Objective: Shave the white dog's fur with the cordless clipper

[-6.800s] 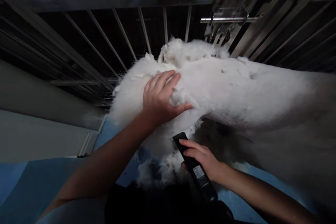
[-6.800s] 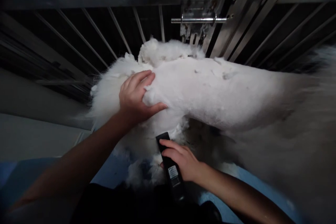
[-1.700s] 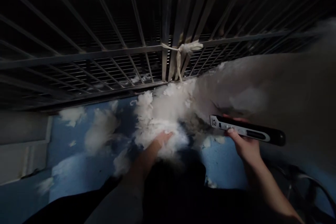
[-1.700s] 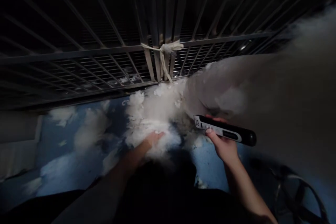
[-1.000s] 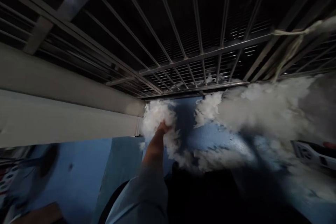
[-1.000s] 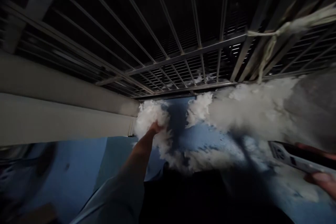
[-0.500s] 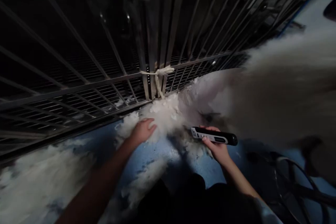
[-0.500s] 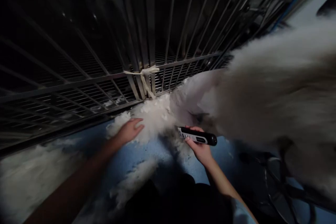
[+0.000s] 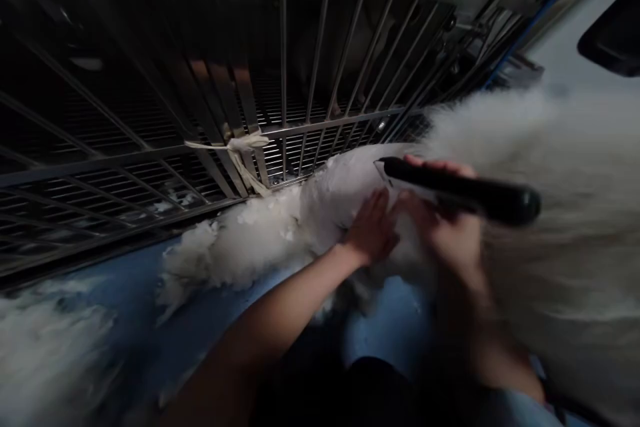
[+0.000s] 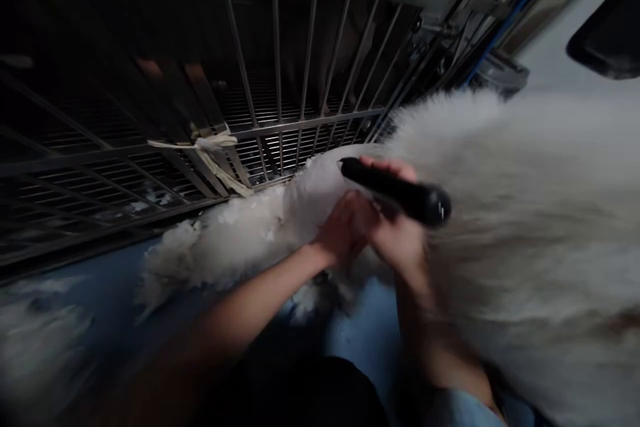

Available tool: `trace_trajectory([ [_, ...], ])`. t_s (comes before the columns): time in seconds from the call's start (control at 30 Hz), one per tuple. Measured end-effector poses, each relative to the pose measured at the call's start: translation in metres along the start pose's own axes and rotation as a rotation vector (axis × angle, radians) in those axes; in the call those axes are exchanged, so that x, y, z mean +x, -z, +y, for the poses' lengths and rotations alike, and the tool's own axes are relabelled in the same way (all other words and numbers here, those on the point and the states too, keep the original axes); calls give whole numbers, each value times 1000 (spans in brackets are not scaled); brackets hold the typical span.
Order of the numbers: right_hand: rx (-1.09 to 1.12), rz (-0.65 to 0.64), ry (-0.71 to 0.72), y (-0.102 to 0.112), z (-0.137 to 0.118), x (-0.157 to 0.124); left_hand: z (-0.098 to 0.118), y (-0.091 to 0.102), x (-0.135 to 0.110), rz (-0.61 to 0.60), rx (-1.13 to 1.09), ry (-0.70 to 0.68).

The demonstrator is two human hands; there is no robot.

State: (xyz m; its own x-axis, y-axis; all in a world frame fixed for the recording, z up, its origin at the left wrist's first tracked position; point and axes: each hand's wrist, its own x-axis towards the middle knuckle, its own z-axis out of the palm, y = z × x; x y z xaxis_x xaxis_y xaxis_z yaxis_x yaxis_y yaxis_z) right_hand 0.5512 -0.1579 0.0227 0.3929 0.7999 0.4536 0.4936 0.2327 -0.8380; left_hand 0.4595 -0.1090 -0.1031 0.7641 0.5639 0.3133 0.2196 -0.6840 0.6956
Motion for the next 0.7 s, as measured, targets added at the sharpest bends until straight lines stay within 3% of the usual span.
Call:
trace_trajectory([
  [0.07, -82, -30, -44, 5, -6, 43, 5, -3, 2, 65, -30, -32],
  [0.13, -181, -68, -80, 10, -8, 71, 0, 7, 7, 180, -46, 49],
  [0.2, -247, -120, -81, 13, -10, 81, -14, 27, 21, 302, -55, 139],
  [0.27, -274, -152, -63, 12, -13, 78, -30, 48, 45, 351, -79, 152],
  [0.33, -280, -118, -57, 11, -17, 67, -43, 63, 74, 319, -107, 130],
  [0.47, -249, 6, -96, 14, -27, 46, -58, 68, 116, 82, -109, 74],
  [0.6, -295, -21, -132, 19, -30, 51, -70, 67, 126, -51, -47, -53],
  [0.7, -444, -144, -140, 13, -21, 64, -80, 67, 132, -105, -68, -102],
])
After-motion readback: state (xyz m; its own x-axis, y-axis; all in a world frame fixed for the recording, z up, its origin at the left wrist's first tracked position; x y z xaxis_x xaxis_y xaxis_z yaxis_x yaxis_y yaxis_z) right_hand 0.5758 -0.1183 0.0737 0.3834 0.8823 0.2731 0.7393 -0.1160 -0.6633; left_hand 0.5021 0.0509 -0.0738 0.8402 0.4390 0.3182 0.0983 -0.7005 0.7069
